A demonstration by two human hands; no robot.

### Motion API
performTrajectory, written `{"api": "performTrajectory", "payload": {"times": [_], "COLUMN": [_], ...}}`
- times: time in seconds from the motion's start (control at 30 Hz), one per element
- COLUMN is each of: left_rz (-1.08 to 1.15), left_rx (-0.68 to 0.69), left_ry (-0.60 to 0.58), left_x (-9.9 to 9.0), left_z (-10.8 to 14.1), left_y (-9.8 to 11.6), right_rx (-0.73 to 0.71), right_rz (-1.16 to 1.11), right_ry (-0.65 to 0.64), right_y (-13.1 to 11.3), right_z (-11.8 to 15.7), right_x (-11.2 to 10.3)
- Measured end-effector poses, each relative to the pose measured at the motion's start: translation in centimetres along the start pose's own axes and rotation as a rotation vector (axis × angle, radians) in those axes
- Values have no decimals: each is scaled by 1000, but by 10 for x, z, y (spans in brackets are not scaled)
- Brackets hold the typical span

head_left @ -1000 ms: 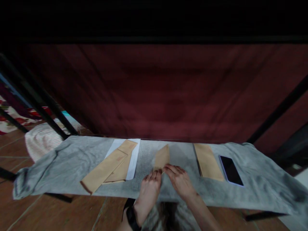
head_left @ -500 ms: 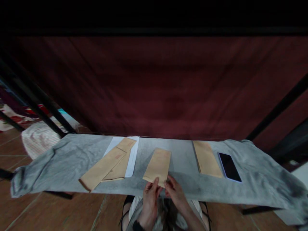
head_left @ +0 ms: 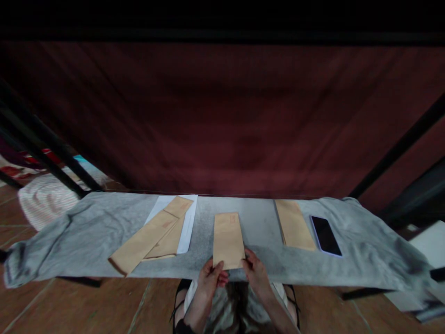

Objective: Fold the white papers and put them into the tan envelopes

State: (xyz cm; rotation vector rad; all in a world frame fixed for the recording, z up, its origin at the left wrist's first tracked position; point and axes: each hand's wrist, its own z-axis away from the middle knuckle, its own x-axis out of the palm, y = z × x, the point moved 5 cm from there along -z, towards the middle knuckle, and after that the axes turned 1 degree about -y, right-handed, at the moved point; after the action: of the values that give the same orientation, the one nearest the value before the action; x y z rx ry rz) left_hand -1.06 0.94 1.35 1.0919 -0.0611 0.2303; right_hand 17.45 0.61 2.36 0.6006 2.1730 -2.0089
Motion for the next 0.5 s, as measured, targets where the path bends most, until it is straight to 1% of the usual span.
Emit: {"api": "performTrajectory", "payload": {"times": [0.07, 0.13, 0.2, 0.27, 0.33, 0.4, 0.43, 0.5], "left_rz": [21, 50, 73, 81, 63, 38, 30, 24], "left_rx": [19, 54, 96, 135, 162, 183, 193, 204], "left_ry": [23, 38, 40, 29, 1, -41, -60, -88], "left_x": [0, 3, 8, 16, 25, 34, 37, 42], "left_z": [4, 9, 14, 17, 20, 24, 27, 31], "left_y": [0, 3, 9, 15, 20, 22, 23, 22], "right_rx": [-70, -171, -270, -348, -380, -360, -334, -246], "right_rz": [150, 312, 438, 525, 587, 578, 522, 298], "right_ry": [60, 104, 75, 8, -36, -38, -23, 45], "right_y": [-1, -6, -12, -19, -24, -29, -31, -35], "right_z": [7, 17, 27, 32, 31, 25, 21, 12], "right_x": [-3, -2, 7, 17, 23, 20, 15, -1]}}
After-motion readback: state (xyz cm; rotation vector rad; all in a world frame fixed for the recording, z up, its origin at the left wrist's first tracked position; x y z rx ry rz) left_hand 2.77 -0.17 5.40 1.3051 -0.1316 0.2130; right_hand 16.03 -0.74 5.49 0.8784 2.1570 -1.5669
